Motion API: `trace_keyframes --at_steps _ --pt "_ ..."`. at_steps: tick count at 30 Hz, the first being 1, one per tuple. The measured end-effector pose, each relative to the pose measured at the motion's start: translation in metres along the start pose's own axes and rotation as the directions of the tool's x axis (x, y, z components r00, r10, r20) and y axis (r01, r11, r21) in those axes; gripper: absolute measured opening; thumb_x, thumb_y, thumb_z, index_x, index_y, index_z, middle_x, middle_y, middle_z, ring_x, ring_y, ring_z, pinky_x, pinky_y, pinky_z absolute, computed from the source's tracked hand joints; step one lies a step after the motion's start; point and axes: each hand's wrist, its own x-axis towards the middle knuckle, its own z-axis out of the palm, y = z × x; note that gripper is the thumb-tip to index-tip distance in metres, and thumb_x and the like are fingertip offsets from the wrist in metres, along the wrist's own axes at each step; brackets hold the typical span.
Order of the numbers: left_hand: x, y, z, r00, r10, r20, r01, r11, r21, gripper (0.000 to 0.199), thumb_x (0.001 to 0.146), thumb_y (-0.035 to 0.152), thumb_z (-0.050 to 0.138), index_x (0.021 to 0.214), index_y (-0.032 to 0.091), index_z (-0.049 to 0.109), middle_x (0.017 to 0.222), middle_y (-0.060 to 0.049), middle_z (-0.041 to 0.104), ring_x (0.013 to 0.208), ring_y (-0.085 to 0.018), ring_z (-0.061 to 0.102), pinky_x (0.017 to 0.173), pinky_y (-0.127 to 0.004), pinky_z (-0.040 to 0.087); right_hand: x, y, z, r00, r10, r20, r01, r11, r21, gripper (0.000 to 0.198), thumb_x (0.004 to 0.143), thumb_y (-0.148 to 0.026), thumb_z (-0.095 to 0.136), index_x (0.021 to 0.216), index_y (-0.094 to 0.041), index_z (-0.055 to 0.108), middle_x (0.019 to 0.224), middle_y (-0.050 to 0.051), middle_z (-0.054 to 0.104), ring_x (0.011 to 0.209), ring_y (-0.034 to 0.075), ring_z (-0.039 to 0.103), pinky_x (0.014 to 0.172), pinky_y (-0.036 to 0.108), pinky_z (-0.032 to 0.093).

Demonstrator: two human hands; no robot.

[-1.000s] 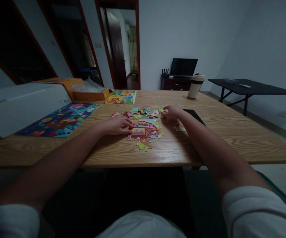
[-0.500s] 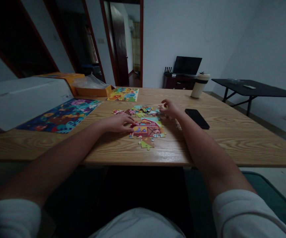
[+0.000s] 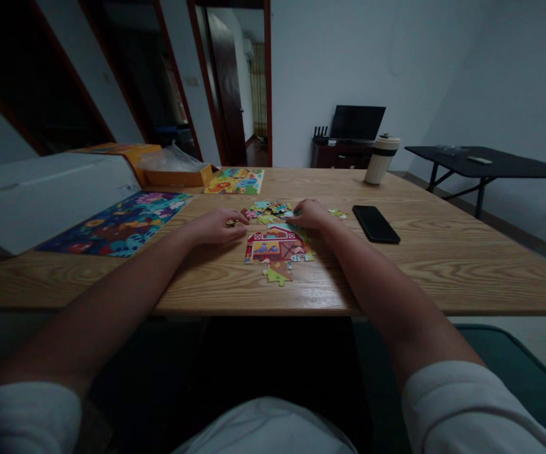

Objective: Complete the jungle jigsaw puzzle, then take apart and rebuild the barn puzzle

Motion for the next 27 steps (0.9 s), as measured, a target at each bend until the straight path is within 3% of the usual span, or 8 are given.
trace_keyframes --at_steps 3,6,11,15,17,20,24,27 --pt "0.000 0.006 0.002 0.996 0.054 0.071 -0.054 0.999 0.004 0.043 0.093 0.049 0.052 0.123 0.023 0.066 0.133 -0.009 0.058 0.121 -0.023 0.051 0.102 -0.033 0.036 -0.006 0.007 -0.010 0.998 0.058 -0.027 -0.059 0.998 -0.010 0.055 0.075 -0.062 0.066 0.105 -0.015 0.071 0.099 0.015 0.069 0.087 0.025 0.063 0.076 0.033 0.048" --pt "0.000 0.017 0.005 0.978 0.138 0.155 -0.144 0.989 0.030 0.048 0.090 0.056 0.055 0.128 0.028 0.063 0.132 -0.006 0.059 0.123 -0.024 0.048 0.105 -0.035 0.032 -0.015 0.015 -0.028 0.992 0.121 0.016 -0.122 0.988 0.098 0.053 0.078 -0.059 0.064 0.105 -0.014 0.068 0.084 0.011 0.069 0.067 0.020 0.061 0.059 0.029 0.044" --pt "0.000 0.029 0.007 0.959 0.225 0.175 -0.230 0.973 0.009 0.044 0.088 0.056 0.058 0.120 0.027 0.069 0.133 -0.007 0.058 0.123 -0.025 0.050 0.107 -0.036 0.031 -0.034 0.009 -0.055 0.993 0.076 -0.090 -0.053 0.971 0.235 0.047 0.081 -0.059 0.063 0.094 -0.014 0.065 0.082 0.010 0.067 0.065 0.017 0.058 0.054 0.028 0.039" --pt "0.005 0.027 0.008 0.998 0.050 0.023 -0.044 0.971 -0.236 0.044 0.093 0.047 0.054 0.126 0.020 0.063 0.123 -0.011 0.063 0.110 -0.023 0.059 0.096 -0.035 0.043 -0.045 -0.036 -0.042 0.981 0.052 -0.189 0.016 0.940 0.340 0.057 0.078 -0.067 0.063 0.102 -0.016 0.061 0.091 0.011 0.067 0.071 0.019 0.060 0.057 0.029 0.042" --pt "0.009 0.025 0.009 0.997 -0.053 -0.048 0.029 0.910 -0.414 0.044 0.095 0.040 0.052 0.129 0.014 0.058 0.116 -0.013 0.066 0.100 -0.021 0.062 0.087 -0.033 0.048 -0.050 -0.064 -0.027 0.981 0.017 -0.194 0.050 0.941 0.335 0.057 0.078 -0.067 0.063 0.104 -0.017 0.059 0.092 0.011 0.067 0.071 0.019 0.060 0.057 0.029 0.042" --pt "0.012 0.023 0.010 0.990 -0.110 -0.088 0.043 0.832 -0.553 0.033 0.092 0.027 0.056 0.118 0.008 0.062 0.106 -0.013 0.068 0.091 -0.019 0.064 0.082 -0.031 0.049 -0.057 -0.094 -0.007 0.983 -0.088 -0.163 0.137 0.938 0.320 0.051 0.078 -0.061 0.067 0.106 -0.020 0.056 0.091 0.009 0.069 0.071 0.019 0.061 0.058 0.027 0.042" --pt "0.013 0.020 0.012 0.993 -0.111 -0.026 0.069 0.762 -0.644 0.026 0.091 0.020 0.055 0.112 0.008 0.063 0.095 -0.011 0.070 0.082 -0.017 0.065 0.078 -0.031 0.051 -0.057 -0.096 0.002 0.975 -0.176 -0.135 0.219 0.864 0.454 0.032 0.087 -0.041 0.063 0.110 -0.020 0.055 0.095 0.007 0.069 0.075 0.016 0.063 0.059 0.024 0.045" --pt "0.014 0.018 0.013 0.989 -0.146 -0.030 0.093 0.760 -0.643 0.025 0.093 0.020 0.052 0.113 0.009 0.063 0.100 -0.012 0.070 0.082 -0.017 0.065 0.076 -0.031 0.051 -0.051 -0.085 0.000 0.971 -0.202 -0.128 0.239 0.811 0.533 0.022 0.088 -0.026 0.059 0.108 -0.018 0.060 0.095 0.006 0.069 0.076 0.015 0.063 0.061 0.023 0.046"
